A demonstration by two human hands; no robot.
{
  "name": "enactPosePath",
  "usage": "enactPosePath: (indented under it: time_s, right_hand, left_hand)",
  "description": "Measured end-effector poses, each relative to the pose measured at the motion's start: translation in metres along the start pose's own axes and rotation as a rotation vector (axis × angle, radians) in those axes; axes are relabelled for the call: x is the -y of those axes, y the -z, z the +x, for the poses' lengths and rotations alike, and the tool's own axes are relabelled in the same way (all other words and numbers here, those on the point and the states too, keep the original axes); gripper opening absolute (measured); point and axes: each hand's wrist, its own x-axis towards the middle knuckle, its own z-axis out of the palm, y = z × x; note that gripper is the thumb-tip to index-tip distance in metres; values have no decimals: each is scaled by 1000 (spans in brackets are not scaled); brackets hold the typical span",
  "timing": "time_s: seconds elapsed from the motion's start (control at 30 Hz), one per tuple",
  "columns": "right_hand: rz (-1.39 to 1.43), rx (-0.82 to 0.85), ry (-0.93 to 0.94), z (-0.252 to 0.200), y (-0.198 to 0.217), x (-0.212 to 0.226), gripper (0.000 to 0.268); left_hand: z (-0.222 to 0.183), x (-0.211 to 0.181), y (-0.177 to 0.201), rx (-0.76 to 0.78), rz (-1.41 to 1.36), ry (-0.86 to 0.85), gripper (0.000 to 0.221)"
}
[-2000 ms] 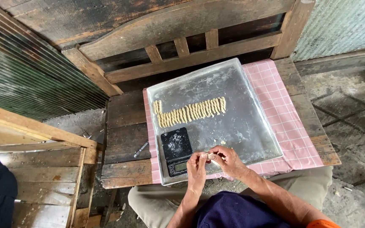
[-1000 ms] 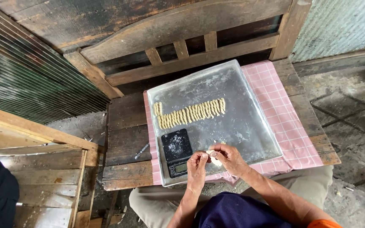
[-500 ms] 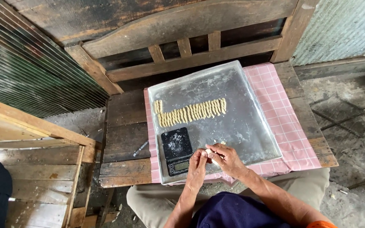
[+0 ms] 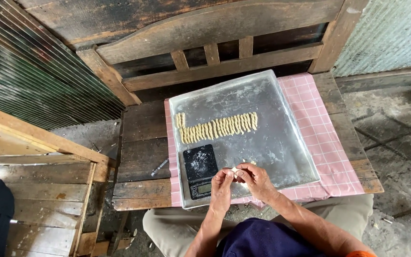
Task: The person is pinching off small pieces of dough, rolling them into thin, uniform strands, and arranging them in rows on a metal baking tray.
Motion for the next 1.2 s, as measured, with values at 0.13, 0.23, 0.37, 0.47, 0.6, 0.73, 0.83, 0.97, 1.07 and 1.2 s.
enactPosePath:
  time_s: [0.13,0.23,0.37,0.47,0.6,0.73,0.83,0.97,1.07,1.2]
  right_hand:
    - [-41,21,236,-3,4,-1,31]
    - [-75,54,264,-4,5,-2,34]
    - [-179,8,318,0,4,-31,45]
    - [206,89,133,-3,15,5,55]
    - [64,25,74,0,18,7,45]
    - [116,36,70,4,20,5,40]
    - [125,27,63,3,21,-4,25]
    - [77,-19,-12,-1,19,-6,27]
    - [116,-27,-31,-5,19,2,32]
    - [212,1,17,-8,20,4,36]
  left_hand:
    - [2,18,12,-16,-162,127,12]
    - [1,22,14,-28,-191,178,15]
    - [2,-1,4,57,78,169,28]
    - [2,21,20,64,-144,291,20]
    - [0,13,8,75,-135,238,13]
    - [-4,14,-2,-58,46,72,17]
    - [-6,18,-4,-90,28,57,19]
    - [-2,-6,-22,-115,440,2,24]
    - [3,2,-16,-94,340,-7,14]
    - [5,18,-9,-35,46,64,8]
